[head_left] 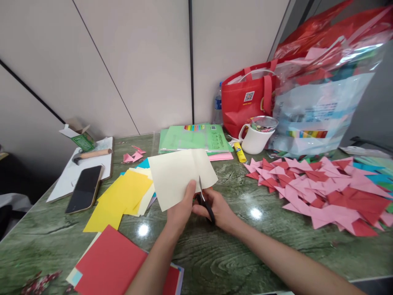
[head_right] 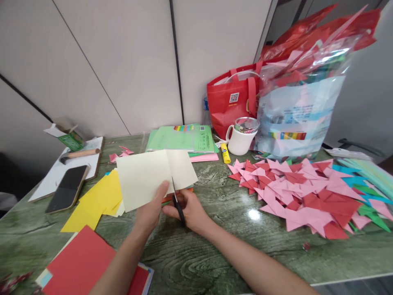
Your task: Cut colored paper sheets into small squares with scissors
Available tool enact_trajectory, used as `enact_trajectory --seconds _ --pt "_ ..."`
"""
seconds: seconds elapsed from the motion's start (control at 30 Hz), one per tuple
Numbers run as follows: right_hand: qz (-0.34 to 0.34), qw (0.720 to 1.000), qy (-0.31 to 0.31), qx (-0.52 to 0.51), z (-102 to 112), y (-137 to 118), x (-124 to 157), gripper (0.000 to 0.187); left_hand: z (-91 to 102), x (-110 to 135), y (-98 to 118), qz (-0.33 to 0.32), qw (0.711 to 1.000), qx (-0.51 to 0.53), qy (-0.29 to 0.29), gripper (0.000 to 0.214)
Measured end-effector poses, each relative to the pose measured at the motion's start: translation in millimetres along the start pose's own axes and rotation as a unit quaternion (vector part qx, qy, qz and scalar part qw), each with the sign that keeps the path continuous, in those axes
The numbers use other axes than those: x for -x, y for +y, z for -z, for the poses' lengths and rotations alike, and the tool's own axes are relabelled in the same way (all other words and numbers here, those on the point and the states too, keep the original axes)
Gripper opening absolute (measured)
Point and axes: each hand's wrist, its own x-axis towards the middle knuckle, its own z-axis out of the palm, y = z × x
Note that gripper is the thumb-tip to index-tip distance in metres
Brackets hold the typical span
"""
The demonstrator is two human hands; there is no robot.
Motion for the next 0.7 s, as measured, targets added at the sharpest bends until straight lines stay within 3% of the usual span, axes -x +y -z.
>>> enact_trajectory --seconds 0.4,0.7 --pt "-0.01 0.999 0.011 0.032 0.2 2.5 0.6 0.031 -0.7 1.2 3.0 0.038 0.999 0.037 -0.001 0.037" --pt "0.008 1.0 0.008 0.018 0.1 2.7 1.2 0.03 -1.6 2.8 1.1 0.029 0.999 0.031 -0.004 0.026"
